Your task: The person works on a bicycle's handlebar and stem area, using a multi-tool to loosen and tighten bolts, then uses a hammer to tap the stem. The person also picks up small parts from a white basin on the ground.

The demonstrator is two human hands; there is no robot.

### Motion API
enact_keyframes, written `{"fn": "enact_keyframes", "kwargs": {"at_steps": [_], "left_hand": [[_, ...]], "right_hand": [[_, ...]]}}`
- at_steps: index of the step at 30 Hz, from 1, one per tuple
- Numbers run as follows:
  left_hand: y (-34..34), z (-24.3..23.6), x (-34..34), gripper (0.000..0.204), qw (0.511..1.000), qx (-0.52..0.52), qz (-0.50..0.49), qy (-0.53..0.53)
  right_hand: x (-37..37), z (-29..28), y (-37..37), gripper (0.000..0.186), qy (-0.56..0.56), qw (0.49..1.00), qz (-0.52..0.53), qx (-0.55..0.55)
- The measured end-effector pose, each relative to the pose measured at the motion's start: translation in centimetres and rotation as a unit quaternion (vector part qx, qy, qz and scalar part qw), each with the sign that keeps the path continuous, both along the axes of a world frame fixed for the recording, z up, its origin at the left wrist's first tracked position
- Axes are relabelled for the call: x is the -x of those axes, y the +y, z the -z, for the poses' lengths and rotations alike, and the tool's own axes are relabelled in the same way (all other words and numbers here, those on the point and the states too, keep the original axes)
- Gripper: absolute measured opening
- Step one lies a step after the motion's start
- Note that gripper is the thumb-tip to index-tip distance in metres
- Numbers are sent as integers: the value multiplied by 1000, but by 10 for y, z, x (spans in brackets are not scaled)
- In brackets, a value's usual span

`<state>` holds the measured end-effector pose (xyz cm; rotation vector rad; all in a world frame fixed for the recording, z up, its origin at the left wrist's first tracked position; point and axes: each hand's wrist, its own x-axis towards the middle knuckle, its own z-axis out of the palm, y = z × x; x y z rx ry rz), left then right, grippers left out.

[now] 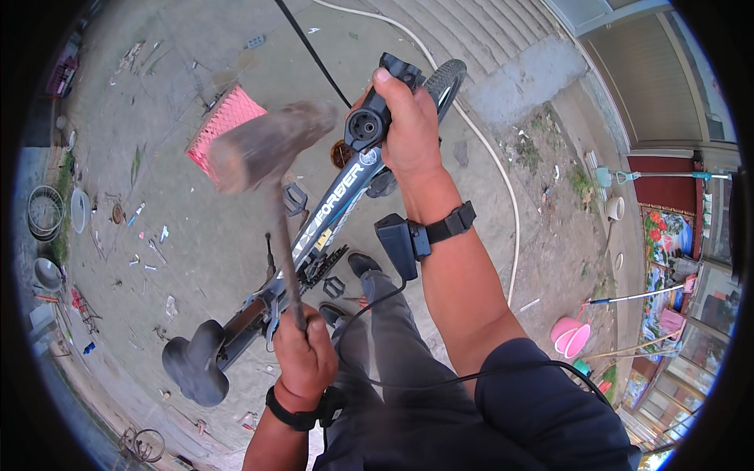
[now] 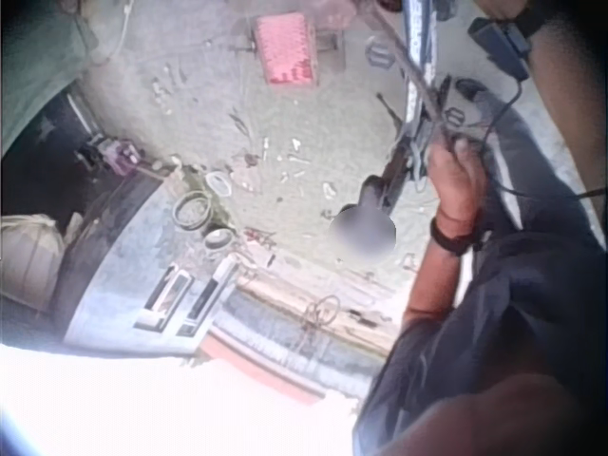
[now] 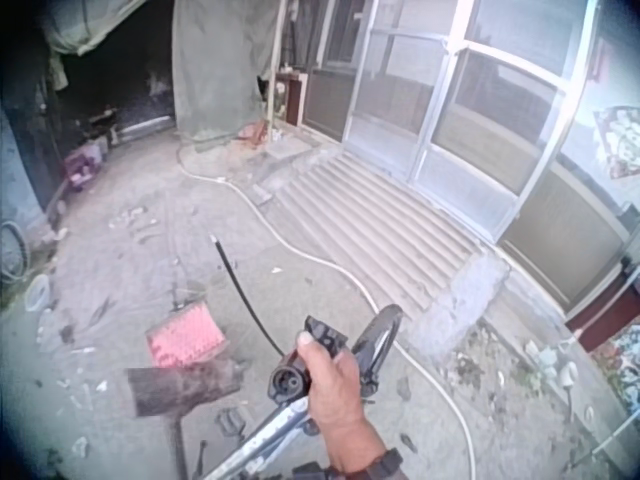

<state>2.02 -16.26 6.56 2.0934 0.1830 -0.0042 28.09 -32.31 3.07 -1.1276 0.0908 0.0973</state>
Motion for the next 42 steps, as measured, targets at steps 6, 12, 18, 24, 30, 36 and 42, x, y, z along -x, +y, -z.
{"fn": "enact_keyframes", "kwargs": {"at_steps": [6, 12, 18, 24, 30, 36, 42], "left_hand": [[-1, 4, -10, 9, 999, 26, -8, -37], [-1, 6, -19, 11, 999, -23, 7, 31], [4, 8, -22, 18, 996, -24, 13, 87], [10, 7, -21, 14, 1000, 24, -10, 16], [9, 7, -19, 16, 998, 47, -14, -26], [18, 2, -24, 10, 998, 4, -10, 63], [17, 1, -35, 10, 996, -55, 11, 68]], "right_hand": [[0, 0, 2, 32, -8, 1000, -3, -9], [-4, -1, 5, 32, -27, 1000, 15, -4], [-2, 1, 7, 33, -13, 1000, 3, -7], [-3, 4, 8, 33, -13, 1000, 6, -2], [-7, 5, 8, 32, -19, 1000, -3, 0], [-3, 4, 10, 30, -13, 1000, 9, -18], [-8, 5, 11, 29, -18, 1000, 3, -19]]}}
